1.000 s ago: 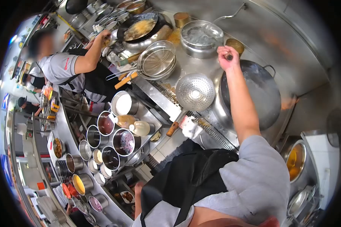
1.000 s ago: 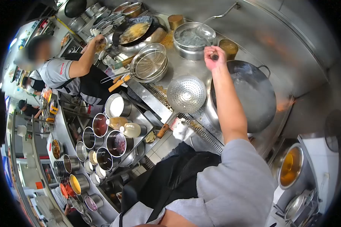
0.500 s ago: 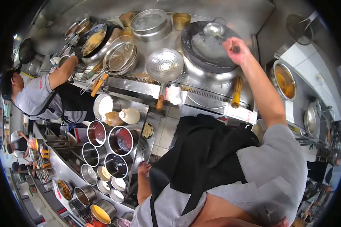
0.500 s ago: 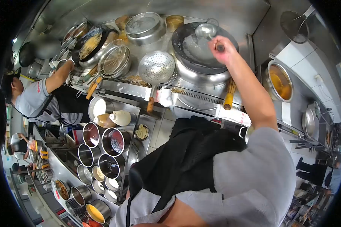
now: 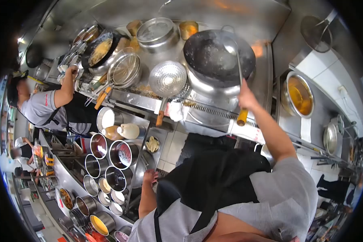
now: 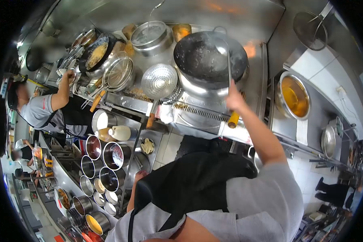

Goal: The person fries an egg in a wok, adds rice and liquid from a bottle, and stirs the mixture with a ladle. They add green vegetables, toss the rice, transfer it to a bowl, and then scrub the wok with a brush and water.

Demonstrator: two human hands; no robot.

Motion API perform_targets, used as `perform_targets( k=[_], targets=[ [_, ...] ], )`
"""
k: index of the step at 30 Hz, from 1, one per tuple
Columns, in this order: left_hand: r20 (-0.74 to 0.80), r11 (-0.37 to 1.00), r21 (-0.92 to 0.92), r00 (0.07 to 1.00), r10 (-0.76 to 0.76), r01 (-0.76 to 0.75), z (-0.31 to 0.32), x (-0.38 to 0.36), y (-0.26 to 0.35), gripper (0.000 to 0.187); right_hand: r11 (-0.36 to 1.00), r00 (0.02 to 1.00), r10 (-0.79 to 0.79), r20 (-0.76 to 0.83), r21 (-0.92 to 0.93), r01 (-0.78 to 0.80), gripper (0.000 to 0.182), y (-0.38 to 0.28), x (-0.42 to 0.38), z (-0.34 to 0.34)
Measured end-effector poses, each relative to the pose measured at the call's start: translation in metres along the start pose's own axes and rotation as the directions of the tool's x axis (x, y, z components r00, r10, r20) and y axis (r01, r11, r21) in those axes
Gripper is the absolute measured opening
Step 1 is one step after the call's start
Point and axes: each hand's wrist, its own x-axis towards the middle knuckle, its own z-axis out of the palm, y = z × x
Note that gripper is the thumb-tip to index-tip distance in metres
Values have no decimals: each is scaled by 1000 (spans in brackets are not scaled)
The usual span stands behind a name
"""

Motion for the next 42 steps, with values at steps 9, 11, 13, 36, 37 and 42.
perform_targets(
  k=[9, 11, 13, 36, 37, 42],
  targets=[
    [312, 813, 336, 871, 381, -476, 86, 32, 27, 31, 131, 825, -130, 550, 834, -536, 87, -11, 29, -71],
    [246, 879, 329, 930, 273, -345, 111, 12, 80, 33, 440, 879, -85, 468, 810, -389, 87, 8, 62, -69],
    [155, 952, 209, 969, 192, -223, 130, -23, 141, 32, 704, 927, -77, 368, 678, -211, 88, 36, 75, -60],
    [66, 613, 293, 655, 752, -734, 147, 73, 323, 79, 976, 931, -109, -349, -215, 33, 89, 108, -69, -47],
    [112, 556, 388, 637, 763, -735, 147, 78, 327, 82, 970, 928, -43, -370, -237, -49, 90, 121, -84, -38],
    [178, 535, 516, 695, 697, -669, 156, 92, 337, 81, 880, 896, 161, -413, -351, -320, 89, 188, -129, 41]
  ],
)
